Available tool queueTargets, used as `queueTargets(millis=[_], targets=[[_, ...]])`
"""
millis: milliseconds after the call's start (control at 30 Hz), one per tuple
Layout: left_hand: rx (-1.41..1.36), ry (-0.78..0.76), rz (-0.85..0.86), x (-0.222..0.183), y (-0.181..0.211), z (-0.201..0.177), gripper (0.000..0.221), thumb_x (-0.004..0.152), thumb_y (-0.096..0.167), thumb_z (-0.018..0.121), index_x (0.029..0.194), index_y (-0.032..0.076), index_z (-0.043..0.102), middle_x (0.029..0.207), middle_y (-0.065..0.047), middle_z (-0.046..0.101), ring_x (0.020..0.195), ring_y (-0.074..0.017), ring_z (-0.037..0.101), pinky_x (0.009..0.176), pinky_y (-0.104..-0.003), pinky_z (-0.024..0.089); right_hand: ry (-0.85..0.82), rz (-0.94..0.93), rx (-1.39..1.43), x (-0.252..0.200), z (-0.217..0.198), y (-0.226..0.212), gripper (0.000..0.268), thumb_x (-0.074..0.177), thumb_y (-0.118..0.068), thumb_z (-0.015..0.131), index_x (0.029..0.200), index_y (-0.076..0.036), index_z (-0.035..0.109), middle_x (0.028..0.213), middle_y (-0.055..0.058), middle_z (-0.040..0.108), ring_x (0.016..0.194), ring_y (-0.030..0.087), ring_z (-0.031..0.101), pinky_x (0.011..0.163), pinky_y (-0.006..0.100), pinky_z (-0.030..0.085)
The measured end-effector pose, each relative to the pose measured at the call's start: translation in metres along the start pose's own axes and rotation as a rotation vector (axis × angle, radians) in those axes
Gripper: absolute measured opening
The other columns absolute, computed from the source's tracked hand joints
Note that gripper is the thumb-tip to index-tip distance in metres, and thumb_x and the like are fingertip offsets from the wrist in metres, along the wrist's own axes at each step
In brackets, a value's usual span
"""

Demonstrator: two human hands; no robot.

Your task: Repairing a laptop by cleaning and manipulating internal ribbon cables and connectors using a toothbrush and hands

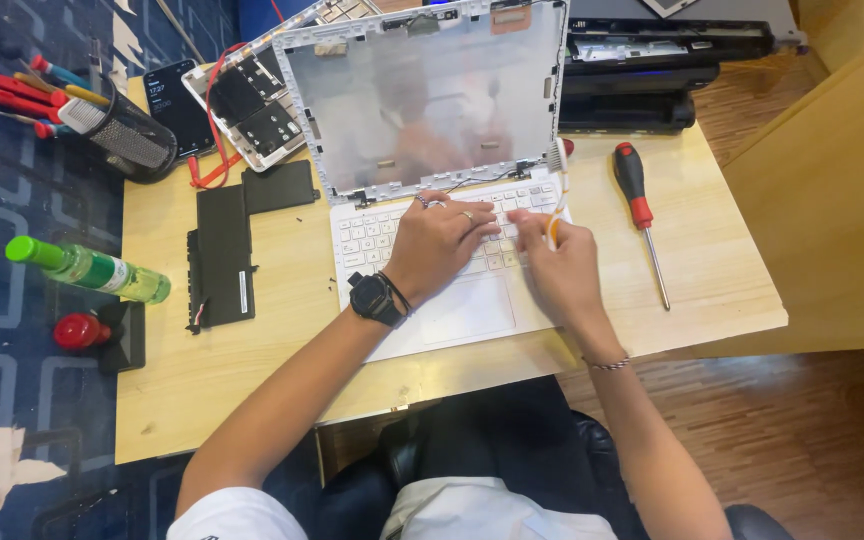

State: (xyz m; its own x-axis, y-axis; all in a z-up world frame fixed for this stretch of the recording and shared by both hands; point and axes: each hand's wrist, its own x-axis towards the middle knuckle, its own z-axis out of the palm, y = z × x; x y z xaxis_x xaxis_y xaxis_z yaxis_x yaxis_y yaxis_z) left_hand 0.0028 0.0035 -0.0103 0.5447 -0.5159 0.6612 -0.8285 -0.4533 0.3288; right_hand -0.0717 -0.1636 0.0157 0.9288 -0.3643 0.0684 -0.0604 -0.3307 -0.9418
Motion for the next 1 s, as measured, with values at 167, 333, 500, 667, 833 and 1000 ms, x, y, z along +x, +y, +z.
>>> queueTargets(millis=[167,333,500,667,833,1000], targets=[[0.084,-0.197,0.043,0.011,0.011,-0.008,0.022,0.104,0.034,0.058,0.101,0.017,0.072,0.132,-0.001,0.068,0.126,-0.0199,0.061,0.107,-0.044,0.039,-0.183,0.037,-0.348,0.005,-0.059,-0.040,0.053,0.109,-0.046,0.029,0.137,-0.005,0.047,0.116,0.037,0.064,0.114,0.059,0.058,0.098,0.068,0.041],[0.190,-0.423,0.121,0.018,0.015,-0.003,0.029,0.109,0.039,0.043,0.107,0.018,0.063,0.156,0.000,0.048,0.145,-0.0216,0.043,0.112,-0.047,0.040,-0.308,-0.033,-0.738,0.016,-0.078,-0.040,0.053,0.108,-0.031,0.027,0.156,-0.010,0.036,0.125,0.033,0.061,0.112,0.060,0.059,0.095,0.072,0.043],[0.257,-0.563,0.088,0.023,0.019,-0.004,0.031,0.112,0.038,0.032,0.116,0.021,0.058,0.154,0.000,0.049,0.145,-0.0184,0.042,0.116,-0.047,0.031,-0.272,-0.202,-0.959,0.017,-0.067,-0.013,0.048,0.110,-0.034,0.039,0.155,-0.019,0.050,0.110,0.021,0.072,0.096,0.049,0.070,0.084,0.063,0.055],[0.242,-0.572,0.085,0.018,0.013,0.001,0.031,0.112,0.037,0.032,0.117,0.020,0.058,0.157,-0.001,0.046,0.146,-0.0186,0.040,0.117,-0.047,0.030,-0.317,-0.104,-1.138,0.014,-0.068,-0.020,0.051,0.109,-0.037,0.031,0.158,-0.026,0.043,0.111,0.016,0.073,0.095,0.044,0.073,0.084,0.058,0.056],[0.248,-0.600,0.070,0.019,0.011,0.002,0.033,0.112,0.038,0.029,0.118,0.020,0.056,0.157,-0.001,0.045,0.147,-0.0189,0.039,0.118,-0.048,0.029,-0.334,-0.097,-1.196,0.012,-0.059,-0.034,0.052,0.109,-0.031,0.032,0.159,-0.020,0.042,0.108,0.018,0.074,0.093,0.045,0.074,0.082,0.058,0.058],[0.249,-0.624,0.062,0.019,0.010,0.003,0.033,0.113,0.036,0.028,0.121,0.019,0.056,0.158,-0.002,0.043,0.148,-0.0200,0.038,0.118,-0.050,0.028,-0.353,-0.049,-1.163,0.004,-0.061,-0.028,0.054,0.108,-0.034,0.030,0.161,-0.024,0.037,0.111,0.019,0.072,0.096,0.047,0.072,0.083,0.061,0.056]])
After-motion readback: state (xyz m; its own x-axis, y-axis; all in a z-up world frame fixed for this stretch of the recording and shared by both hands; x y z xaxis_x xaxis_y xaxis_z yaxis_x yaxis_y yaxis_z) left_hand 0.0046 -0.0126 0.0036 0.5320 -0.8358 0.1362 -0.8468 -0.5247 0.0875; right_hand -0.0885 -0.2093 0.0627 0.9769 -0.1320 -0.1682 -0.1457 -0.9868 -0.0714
